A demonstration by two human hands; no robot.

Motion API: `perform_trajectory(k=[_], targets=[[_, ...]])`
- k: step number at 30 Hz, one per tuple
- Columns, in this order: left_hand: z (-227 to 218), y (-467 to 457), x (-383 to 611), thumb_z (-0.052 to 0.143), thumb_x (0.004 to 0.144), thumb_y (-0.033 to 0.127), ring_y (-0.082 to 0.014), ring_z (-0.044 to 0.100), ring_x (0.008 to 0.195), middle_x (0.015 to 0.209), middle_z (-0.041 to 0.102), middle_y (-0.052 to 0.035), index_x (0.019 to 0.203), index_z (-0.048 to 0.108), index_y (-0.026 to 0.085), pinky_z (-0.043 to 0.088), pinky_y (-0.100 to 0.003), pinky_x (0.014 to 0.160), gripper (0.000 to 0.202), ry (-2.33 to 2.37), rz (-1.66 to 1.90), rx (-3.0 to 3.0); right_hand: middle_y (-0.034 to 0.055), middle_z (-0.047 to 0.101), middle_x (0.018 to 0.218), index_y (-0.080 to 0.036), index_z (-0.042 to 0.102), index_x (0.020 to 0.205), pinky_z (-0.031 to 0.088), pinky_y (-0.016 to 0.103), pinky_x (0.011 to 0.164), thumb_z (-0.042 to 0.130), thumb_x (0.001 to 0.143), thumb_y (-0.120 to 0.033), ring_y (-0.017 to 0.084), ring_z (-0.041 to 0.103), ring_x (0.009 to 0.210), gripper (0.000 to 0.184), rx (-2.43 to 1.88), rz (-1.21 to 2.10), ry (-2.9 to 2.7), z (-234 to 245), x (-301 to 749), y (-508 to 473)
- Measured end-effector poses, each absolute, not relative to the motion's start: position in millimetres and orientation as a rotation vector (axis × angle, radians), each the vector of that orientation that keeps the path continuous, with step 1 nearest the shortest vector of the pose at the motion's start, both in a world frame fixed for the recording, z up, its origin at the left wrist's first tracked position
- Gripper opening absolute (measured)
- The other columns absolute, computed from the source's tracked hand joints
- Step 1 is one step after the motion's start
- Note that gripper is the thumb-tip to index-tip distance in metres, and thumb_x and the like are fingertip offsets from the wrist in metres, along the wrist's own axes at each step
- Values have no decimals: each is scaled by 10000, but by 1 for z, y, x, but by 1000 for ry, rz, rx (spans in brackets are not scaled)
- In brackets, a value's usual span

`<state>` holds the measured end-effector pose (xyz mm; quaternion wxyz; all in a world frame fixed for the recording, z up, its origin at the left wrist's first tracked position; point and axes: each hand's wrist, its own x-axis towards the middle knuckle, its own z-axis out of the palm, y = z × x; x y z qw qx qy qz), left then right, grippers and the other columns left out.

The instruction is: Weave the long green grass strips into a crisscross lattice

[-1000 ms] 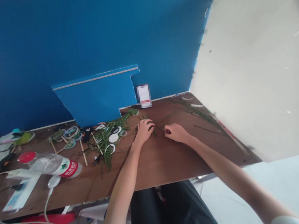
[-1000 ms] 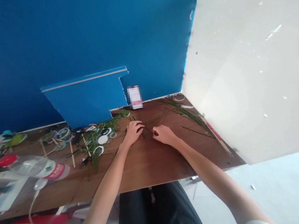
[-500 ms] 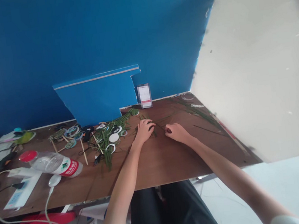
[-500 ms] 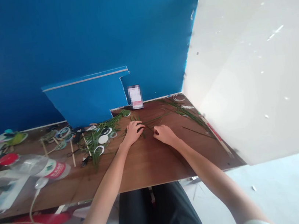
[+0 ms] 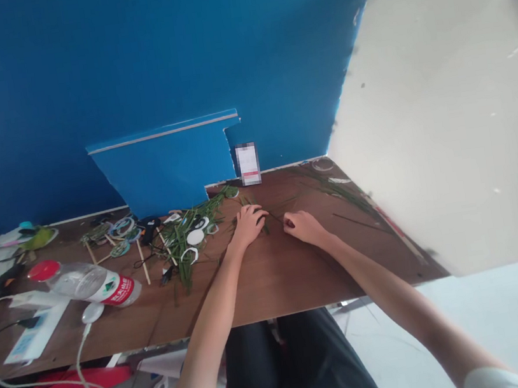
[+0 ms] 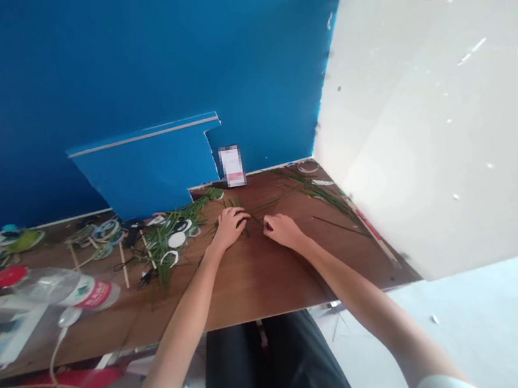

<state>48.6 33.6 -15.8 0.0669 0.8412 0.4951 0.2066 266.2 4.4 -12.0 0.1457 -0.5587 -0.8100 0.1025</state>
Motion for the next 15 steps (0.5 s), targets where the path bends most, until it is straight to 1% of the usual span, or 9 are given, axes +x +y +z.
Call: perform_trajectory(k=[5,11,13,15], targets=[[-18,35,48,506,950,268,-259,392,1263,1304,558,-53,1090,688,292,362,-472,1011,230,1486,654,2507,18,687,793,-219,651,872,312,249,626,555,849,-256,168,602,753,105,-1612,279,-2332,-14,265,4],[-24,42,45,556,919,267,-249,424,1238,1249,588,-52,1003,693,258,352,-453,1042,161,1460,750,2443,18,693,812,-229,650,893,309,252,613,542,868,-275,167,609,760,119,-1633,252,-2336,-11,261,2],[-26,45,44,524,927,240,-234,450,1221,1224,603,-53,991,688,243,346,-439,1058,175,1458,785,2417,19,696,816,-231,652,899,314,253,618,532,879,-285,170,613,770,134,-1623,249,-2339,-9,261,1],[-27,48,43,455,938,180,-213,479,1200,1198,619,-49,983,680,232,346,-421,1066,236,1461,821,2389,21,699,820,-232,657,903,323,253,624,526,889,-309,171,616,771,153,-1621,258,-2340,-6,261,0]])
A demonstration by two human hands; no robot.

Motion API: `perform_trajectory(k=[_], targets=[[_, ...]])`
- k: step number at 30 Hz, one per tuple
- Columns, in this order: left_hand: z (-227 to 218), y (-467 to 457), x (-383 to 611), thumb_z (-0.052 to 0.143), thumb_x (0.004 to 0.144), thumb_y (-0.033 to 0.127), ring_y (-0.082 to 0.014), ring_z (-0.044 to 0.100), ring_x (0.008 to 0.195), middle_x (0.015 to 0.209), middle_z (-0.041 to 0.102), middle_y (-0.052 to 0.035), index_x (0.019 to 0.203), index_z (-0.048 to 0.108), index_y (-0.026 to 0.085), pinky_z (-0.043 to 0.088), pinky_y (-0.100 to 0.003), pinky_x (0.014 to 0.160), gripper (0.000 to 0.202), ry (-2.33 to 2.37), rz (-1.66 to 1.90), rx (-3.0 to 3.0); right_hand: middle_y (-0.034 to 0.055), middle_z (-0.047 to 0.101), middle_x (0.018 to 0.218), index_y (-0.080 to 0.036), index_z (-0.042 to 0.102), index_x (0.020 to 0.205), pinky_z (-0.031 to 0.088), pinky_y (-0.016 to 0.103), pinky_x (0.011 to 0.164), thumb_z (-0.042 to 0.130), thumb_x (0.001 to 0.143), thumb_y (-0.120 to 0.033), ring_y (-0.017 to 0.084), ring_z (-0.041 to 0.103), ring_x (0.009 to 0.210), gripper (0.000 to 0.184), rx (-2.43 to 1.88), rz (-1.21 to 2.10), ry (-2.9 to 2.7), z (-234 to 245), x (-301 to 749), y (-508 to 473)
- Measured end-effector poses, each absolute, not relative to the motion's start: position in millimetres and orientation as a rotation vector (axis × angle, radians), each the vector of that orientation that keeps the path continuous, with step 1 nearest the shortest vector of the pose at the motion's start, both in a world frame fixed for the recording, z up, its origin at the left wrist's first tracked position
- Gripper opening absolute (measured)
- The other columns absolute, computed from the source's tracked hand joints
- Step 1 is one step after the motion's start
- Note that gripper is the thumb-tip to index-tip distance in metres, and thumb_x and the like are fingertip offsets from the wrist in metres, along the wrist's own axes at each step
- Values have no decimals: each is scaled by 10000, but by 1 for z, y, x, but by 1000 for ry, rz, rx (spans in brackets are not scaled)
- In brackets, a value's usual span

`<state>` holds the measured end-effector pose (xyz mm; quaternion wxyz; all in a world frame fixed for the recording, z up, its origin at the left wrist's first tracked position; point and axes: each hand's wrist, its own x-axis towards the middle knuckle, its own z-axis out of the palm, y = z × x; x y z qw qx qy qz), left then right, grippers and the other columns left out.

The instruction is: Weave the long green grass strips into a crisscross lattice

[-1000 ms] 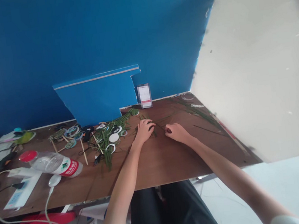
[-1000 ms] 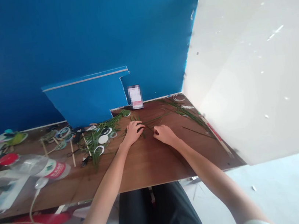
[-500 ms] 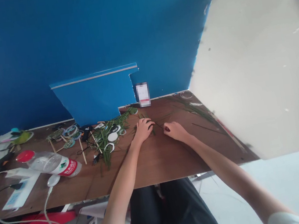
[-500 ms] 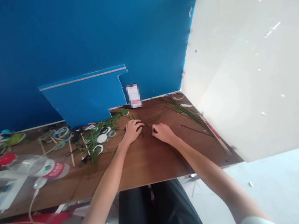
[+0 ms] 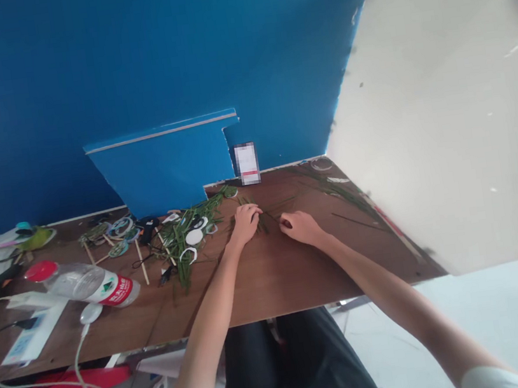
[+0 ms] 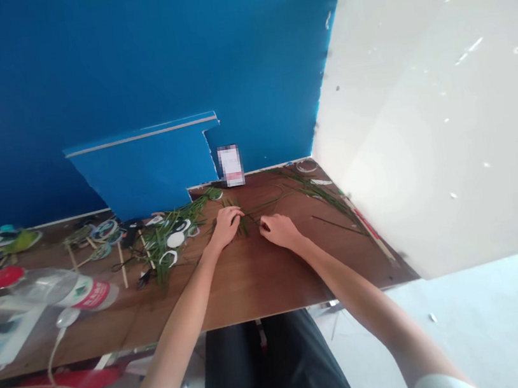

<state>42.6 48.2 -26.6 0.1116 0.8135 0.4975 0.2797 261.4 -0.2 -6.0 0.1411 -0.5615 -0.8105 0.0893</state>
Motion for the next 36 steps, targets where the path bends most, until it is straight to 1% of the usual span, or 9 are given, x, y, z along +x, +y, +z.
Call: perform_trajectory(k=[3,7,13,17,22,28,32,36], targets=[[-27,49,42,411,923,124,-202,507,1169,1166,638,-43,986,668,225,360,-405,1054,283,1480,863,2354,26,703,836,-231,665,918,338,250,635,535,890,-337,172,620,779,170,-1637,283,-2342,-2,262,-2],[-23,43,44,434,922,137,-223,506,1150,1161,645,-43,1013,657,232,383,-402,1007,259,1558,890,2359,25,705,839,-234,670,909,341,248,635,558,873,-335,172,619,787,155,-1628,297,-2361,2,263,-3],[-21,36,46,442,907,98,-245,475,1188,1207,616,-53,1056,675,246,380,-417,983,314,1596,808,2454,17,703,818,-237,662,857,321,250,618,575,853,-327,173,615,771,126,-1614,276,-2379,1,263,-3],[-22,37,47,440,929,128,-248,468,1198,1234,599,-63,1100,681,250,392,-418,972,320,1596,763,2489,23,701,815,-232,663,860,309,248,611,560,856,-316,175,615,776,133,-1630,286,-2365,-1,262,-2],[-24,38,48,458,951,177,-245,463,1202,1234,594,-66,1072,690,248,389,-415,981,271,1579,739,2509,16,697,800,-233,660,854,304,250,603,564,855,-314,170,607,755,125,-1660,269,-2336,-7,259,0],[-27,41,49,506,953,236,-237,468,1175,1211,598,-60,1058,675,230,402,-389,954,199,1561,749,2494,21,699,832,-237,672,878,334,246,627,557,859,-307,169,605,766,136,-1722,247,-2295,-15,254,2],[-28,42,48,524,946,240,-234,470,1167,1204,598,-59,1071,658,221,395,-387,971,185,1559,734,2475,25,705,861,-244,672,883,345,245,642,551,866,-310,177,606,792,139,-1729,238,-2276,-16,251,1],[-26,41,48,533,939,235,-238,474,1172,1223,589,-66,1127,633,217,400,-396,966,214,1573,713,2463,23,702,840,-246,671,893,344,250,644,540,875,-330,177,601,776,156,-1721,250,-2281,-11,252,0]])
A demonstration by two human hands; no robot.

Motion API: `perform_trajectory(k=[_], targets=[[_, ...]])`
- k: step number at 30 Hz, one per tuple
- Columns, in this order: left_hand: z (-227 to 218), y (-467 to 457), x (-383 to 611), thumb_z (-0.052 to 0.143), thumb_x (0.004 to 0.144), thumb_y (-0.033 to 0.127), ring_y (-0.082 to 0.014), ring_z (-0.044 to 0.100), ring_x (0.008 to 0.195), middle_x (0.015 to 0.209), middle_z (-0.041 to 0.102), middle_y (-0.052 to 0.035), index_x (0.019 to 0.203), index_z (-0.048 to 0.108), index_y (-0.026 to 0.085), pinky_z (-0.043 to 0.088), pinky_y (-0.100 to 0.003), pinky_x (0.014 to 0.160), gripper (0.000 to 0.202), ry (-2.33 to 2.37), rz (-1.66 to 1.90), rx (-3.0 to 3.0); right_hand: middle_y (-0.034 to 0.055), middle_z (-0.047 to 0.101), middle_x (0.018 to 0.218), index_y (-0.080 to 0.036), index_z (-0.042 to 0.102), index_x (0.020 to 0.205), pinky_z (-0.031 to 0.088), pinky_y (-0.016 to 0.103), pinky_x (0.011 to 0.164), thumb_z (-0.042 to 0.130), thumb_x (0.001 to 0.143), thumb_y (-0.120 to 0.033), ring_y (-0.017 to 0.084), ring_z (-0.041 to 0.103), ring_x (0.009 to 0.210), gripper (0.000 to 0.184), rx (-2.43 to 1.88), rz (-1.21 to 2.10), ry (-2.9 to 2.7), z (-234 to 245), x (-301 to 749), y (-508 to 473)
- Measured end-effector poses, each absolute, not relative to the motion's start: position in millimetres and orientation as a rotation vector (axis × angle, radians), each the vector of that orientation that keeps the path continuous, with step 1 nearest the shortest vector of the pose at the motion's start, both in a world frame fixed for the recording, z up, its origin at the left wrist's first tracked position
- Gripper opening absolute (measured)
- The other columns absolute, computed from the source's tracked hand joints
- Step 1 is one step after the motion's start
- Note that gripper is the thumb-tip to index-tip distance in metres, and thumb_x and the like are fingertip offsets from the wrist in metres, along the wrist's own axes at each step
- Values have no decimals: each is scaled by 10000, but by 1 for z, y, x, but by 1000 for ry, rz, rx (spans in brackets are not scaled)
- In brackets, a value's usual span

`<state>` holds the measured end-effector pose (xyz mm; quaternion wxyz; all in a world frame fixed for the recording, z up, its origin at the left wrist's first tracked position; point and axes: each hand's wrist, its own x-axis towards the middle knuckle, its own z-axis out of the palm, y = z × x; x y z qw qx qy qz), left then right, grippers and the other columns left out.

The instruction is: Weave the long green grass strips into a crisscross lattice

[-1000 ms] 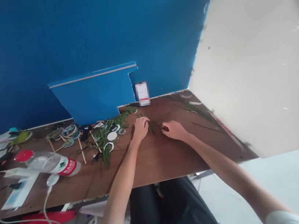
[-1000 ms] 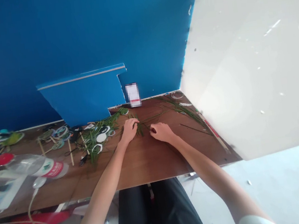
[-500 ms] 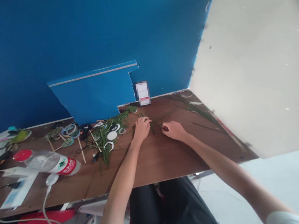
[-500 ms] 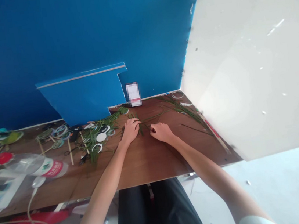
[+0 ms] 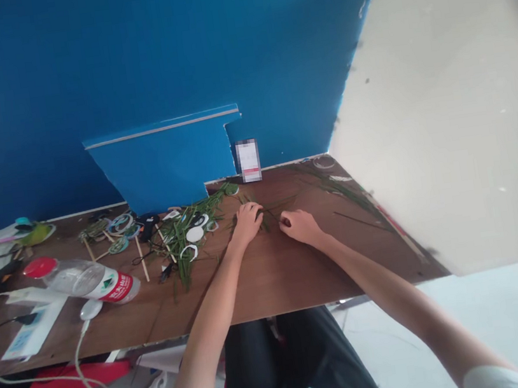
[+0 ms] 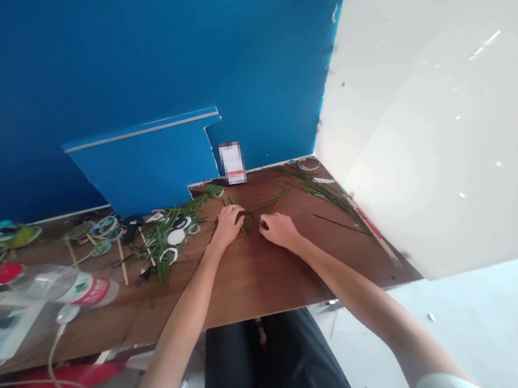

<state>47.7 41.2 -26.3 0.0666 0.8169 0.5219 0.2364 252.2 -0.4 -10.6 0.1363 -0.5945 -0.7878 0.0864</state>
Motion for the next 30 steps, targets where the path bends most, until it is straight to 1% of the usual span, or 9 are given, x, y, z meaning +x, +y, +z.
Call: perform_trajectory(k=[3,7,18,30], targets=[[-26,41,48,515,950,244,-243,469,1195,1240,578,-77,1141,638,218,404,-401,962,229,1585,692,2463,21,695,809,-240,664,866,331,250,637,560,853,-333,174,596,765,140,-1696,267,-2328,-6,257,-1],[-27,41,48,495,963,256,-246,464,1214,1252,566,-82,1140,655,229,404,-406,968,240,1607,671,2464,20,693,797,-231,655,836,312,249,621,571,828,-295,169,594,759,106,-1659,276,-2379,-3,261,-2],[-27,41,48,489,962,256,-239,469,1204,1254,563,-79,1159,657,234,407,-398,972,260,1606,661,2479,22,677,777,-218,648,848,296,247,617,563,847,-266,170,585,751,98,-1636,282,-2371,-10,254,0],[-30,44,48,481,956,235,-243,479,1190,1246,568,-80,1153,663,236,421,-396,950,268,1619,672,2515,43,679,814,-206,633,871,309,257,638,525,871,-238,175,584,748,113,-1651,238,-2351,-18,248,-1]])
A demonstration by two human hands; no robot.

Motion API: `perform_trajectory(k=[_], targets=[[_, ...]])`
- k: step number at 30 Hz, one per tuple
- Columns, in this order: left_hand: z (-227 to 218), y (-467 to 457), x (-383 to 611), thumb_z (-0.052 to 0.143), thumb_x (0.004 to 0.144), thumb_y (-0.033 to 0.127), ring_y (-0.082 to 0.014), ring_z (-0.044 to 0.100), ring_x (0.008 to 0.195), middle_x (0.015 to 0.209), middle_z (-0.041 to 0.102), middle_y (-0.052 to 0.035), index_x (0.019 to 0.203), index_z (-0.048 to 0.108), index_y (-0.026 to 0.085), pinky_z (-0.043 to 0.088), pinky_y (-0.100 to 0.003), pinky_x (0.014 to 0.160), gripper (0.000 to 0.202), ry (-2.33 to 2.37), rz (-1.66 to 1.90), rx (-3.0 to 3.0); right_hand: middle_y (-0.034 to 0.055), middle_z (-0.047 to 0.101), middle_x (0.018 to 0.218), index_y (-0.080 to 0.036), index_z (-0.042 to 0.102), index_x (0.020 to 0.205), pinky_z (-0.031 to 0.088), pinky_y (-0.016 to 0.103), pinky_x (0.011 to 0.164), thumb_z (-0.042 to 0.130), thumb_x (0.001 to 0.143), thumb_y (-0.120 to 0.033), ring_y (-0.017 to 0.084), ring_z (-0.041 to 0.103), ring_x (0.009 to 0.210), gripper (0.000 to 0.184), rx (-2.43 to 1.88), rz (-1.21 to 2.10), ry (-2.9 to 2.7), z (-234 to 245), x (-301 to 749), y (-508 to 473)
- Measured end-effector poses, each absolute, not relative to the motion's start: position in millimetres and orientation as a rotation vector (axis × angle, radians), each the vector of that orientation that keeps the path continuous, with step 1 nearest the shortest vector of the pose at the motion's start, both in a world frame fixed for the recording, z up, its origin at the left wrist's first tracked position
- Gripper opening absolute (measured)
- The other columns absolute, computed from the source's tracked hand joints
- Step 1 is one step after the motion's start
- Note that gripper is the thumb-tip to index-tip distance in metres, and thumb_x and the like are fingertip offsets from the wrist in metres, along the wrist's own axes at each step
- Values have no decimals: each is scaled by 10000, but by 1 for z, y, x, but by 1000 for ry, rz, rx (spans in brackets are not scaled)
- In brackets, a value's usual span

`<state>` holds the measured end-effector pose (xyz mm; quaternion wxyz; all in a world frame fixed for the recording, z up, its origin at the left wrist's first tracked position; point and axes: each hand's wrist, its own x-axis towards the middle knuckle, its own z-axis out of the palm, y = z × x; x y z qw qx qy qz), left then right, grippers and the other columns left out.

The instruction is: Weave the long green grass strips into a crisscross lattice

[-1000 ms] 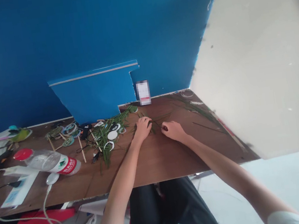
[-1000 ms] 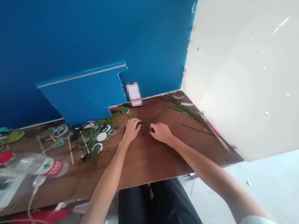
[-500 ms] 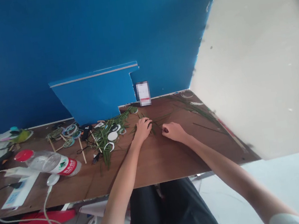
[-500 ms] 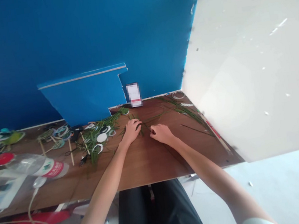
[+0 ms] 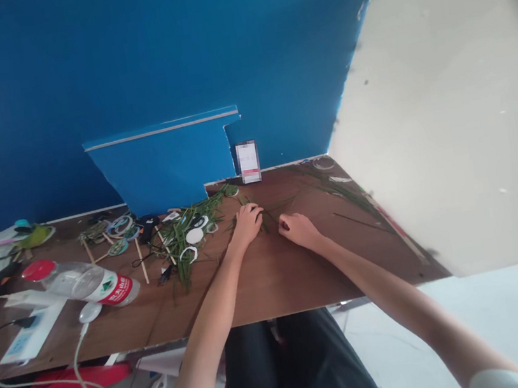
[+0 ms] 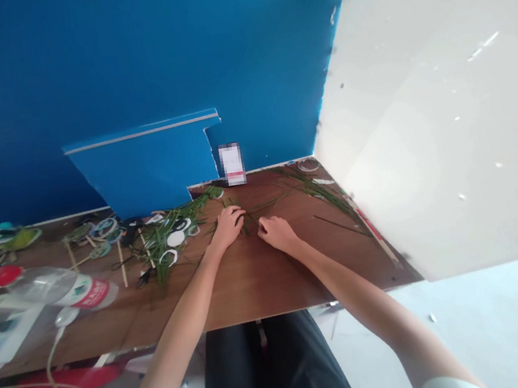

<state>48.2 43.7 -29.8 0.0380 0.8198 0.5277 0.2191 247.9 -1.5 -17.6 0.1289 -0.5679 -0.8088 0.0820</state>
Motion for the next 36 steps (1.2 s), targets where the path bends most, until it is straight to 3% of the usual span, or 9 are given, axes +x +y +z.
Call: perform_trajectory(k=[9,19,36], targets=[[-24,39,49,460,961,234,-235,482,1189,1246,565,-83,1152,643,226,417,-388,954,264,1611,648,2526,67,699,890,-205,628,946,326,262,655,441,945,-264,183,607,777,196,-1681,233,-2320,-12,241,-5],[-24,38,50,438,967,258,-270,440,1261,1400,453,-118,1319,522,198,401,-445,1007,366,1669,583,2502,14,694,816,-243,653,894,309,249,634,543,854,-281,172,602,779,123,-1588,259,-2451,3,261,-4],[-29,43,51,420,966,252,-288,455,1215,1371,490,-118,1345,513,194,402,-436,988,395,1709,518,2563,8,698,822,-254,639,954,296,249,621,527,924,-329,176,607,783,139,-1581,272,-2446,-1,262,-3]])
